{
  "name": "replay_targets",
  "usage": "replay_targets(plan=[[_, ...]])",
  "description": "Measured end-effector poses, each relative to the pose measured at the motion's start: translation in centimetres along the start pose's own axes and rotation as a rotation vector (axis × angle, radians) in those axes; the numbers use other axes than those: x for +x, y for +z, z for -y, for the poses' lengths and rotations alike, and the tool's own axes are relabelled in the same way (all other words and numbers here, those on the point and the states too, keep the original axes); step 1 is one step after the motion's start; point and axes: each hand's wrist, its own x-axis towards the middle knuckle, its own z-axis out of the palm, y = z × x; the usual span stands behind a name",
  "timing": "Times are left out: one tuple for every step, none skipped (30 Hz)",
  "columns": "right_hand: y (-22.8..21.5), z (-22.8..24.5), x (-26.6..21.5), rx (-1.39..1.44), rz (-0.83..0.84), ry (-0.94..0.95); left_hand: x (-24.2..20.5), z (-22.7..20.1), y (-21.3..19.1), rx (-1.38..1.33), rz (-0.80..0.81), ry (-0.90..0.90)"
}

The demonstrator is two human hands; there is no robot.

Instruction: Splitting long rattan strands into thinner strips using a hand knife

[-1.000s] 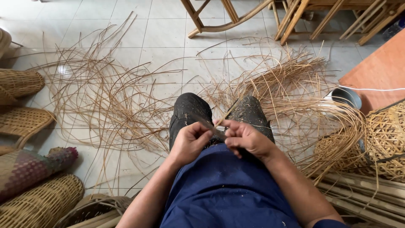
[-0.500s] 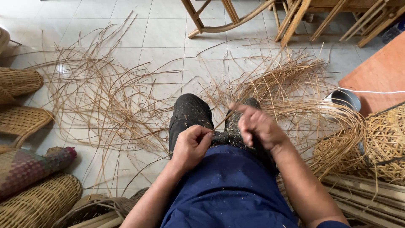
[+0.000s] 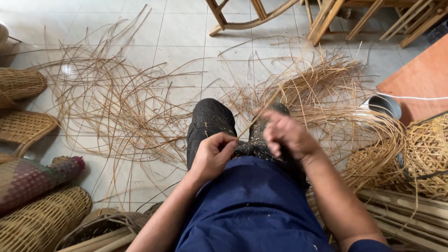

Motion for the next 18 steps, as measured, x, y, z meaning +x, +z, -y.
replay_targets(plan=[[1.2, -1.2, -0.4, 0.003, -0.004, 0.001, 0.1, 0.0, 0.4, 0.000, 0.004, -0.004], [2.3, -2.3, -0.7, -0.014, -0.004, 0.009, 0.2, -0.1, 0.8, -0.020, 0.028, -0.019], [3.5, -3.3, -0.8, -0.035, 0.001, 0.011, 0.5, -0.2, 1.1, -0.037, 0.050, -0.027], [2.5, -3.5, -0.5, -0.035, 0.001, 0.007, 0.7, -0.4, 1.1, -0.035, 0.051, -0.024], [1.6, -3.9, -0.3, -0.050, -0.040, -0.009, 0.7, -0.5, 1.1, -0.039, 0.065, -0.040], [0.7, -4.2, -0.1, -0.064, -0.081, -0.024, 0.6, -0.6, 1.0, -0.044, 0.079, -0.057], [1.0, -3.8, 0.0, -0.064, -0.081, -0.025, 0.7, -0.4, 1.0, -0.043, 0.079, -0.057], [1.2, -3.5, 0.0, -0.073, -0.091, -0.037, 0.8, -0.2, 1.0, -0.054, 0.073, -0.073], [1.4, -3.1, -0.1, -0.083, -0.104, -0.047, 0.8, 0.0, 1.1, -0.067, 0.068, -0.092], [2.3, -2.9, -0.3, -0.084, -0.106, -0.044, 1.0, 0.2, 1.3, -0.070, 0.069, -0.094], [3.3, -2.9, -0.6, -0.126, -0.077, -0.027, 1.0, 0.4, 1.3, -0.101, 0.058, -0.088], [4.3, -2.8, -0.8, -0.169, -0.047, -0.011, 1.1, 0.5, 1.4, -0.132, 0.048, -0.082], [3.8, -3.1, -0.8, -0.166, -0.049, -0.005, 0.9, 0.6, 1.3, -0.134, 0.047, -0.088], [3.3, -3.4, -0.8, -0.174, -0.069, -0.018, 0.7, 0.6, 1.3, -0.134, 0.060, -0.082], [2.8, -3.6, -0.7, -0.184, -0.088, -0.036, 0.8, 0.5, 1.2, -0.133, 0.072, -0.071], [1.8, -3.7, -0.6, -0.183, -0.088, -0.035, 0.7, 0.5, 1.2, -0.133, 0.071, -0.072], [0.8, -3.9, -0.6, -0.134, -0.142, -0.042, 0.5, 0.4, 1.2, -0.161, 0.072, -0.079], [-0.1, -4.1, -0.6, -0.086, -0.197, -0.049, 0.3, 0.4, 1.2, -0.190, 0.073, -0.085]])
